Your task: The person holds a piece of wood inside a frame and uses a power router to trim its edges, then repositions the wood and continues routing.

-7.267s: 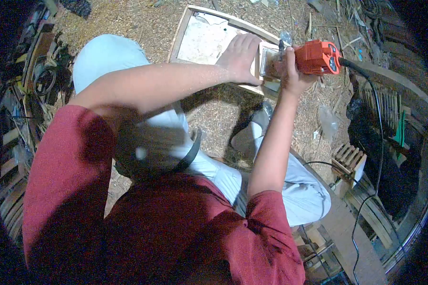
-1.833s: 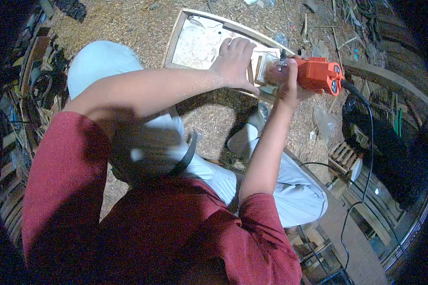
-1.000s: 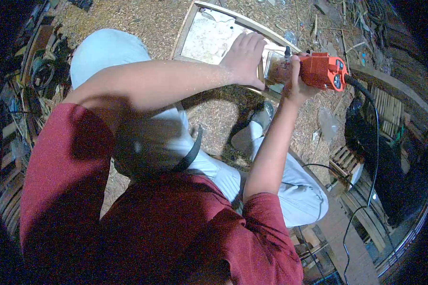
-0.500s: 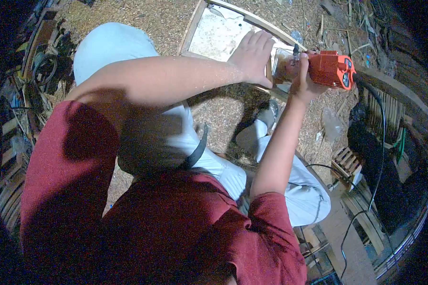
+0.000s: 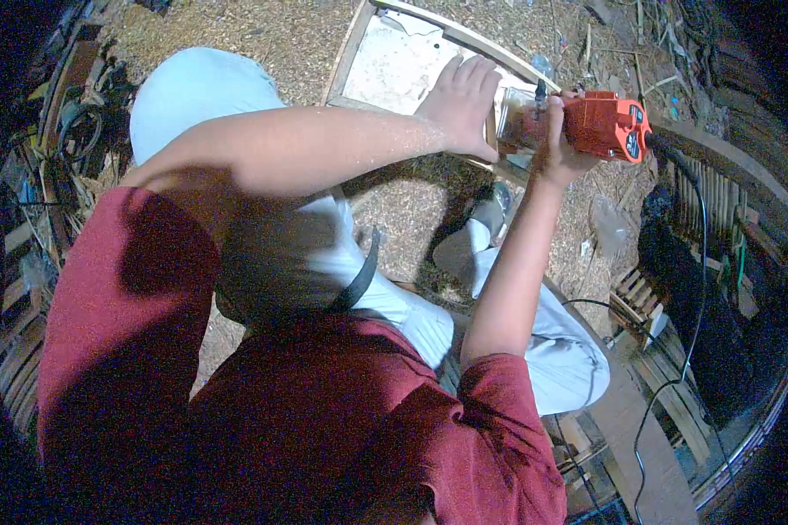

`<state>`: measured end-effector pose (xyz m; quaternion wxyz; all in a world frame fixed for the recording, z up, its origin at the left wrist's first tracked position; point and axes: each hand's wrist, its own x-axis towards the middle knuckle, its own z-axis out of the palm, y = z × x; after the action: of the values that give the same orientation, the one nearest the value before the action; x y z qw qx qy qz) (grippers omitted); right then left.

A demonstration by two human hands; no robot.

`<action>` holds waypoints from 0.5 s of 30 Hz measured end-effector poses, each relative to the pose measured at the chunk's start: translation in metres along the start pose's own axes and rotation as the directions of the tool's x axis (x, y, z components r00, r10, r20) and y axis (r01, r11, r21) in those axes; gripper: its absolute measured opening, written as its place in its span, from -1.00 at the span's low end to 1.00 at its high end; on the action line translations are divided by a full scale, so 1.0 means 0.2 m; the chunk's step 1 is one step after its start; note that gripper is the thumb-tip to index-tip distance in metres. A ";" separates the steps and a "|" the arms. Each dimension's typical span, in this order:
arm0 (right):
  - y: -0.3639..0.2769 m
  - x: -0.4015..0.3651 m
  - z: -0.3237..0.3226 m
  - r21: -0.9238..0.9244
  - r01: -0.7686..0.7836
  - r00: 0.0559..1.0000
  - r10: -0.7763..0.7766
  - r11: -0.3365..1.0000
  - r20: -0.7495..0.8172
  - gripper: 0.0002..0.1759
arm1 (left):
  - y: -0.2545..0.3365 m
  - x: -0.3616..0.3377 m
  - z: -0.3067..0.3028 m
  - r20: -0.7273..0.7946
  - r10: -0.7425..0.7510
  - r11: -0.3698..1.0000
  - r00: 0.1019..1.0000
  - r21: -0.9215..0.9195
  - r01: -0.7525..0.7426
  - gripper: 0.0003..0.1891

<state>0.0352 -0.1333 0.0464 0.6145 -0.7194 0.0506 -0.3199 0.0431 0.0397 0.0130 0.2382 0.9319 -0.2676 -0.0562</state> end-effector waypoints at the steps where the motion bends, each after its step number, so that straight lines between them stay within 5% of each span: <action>1: 0.01 0.00 -0.01 -0.011 -0.004 1.000 0.004 1.000 0.005 -0.44 | 0.00 0.00 -0.01 0.015 -0.003 1.000 1.000 -0.007 0.003 0.37; 15: -0.02 -0.03 -0.04 0.000 -0.015 0.999 0.015 1.000 0.044 -0.30 | 0.00 0.00 -0.01 0.034 -0.007 0.998 0.999 -0.057 0.009 0.36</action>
<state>0.0255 -0.1377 0.0477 0.6179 -0.7258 0.0424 -0.2993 0.0440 0.0402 0.0142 0.2597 0.9248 -0.2662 -0.0806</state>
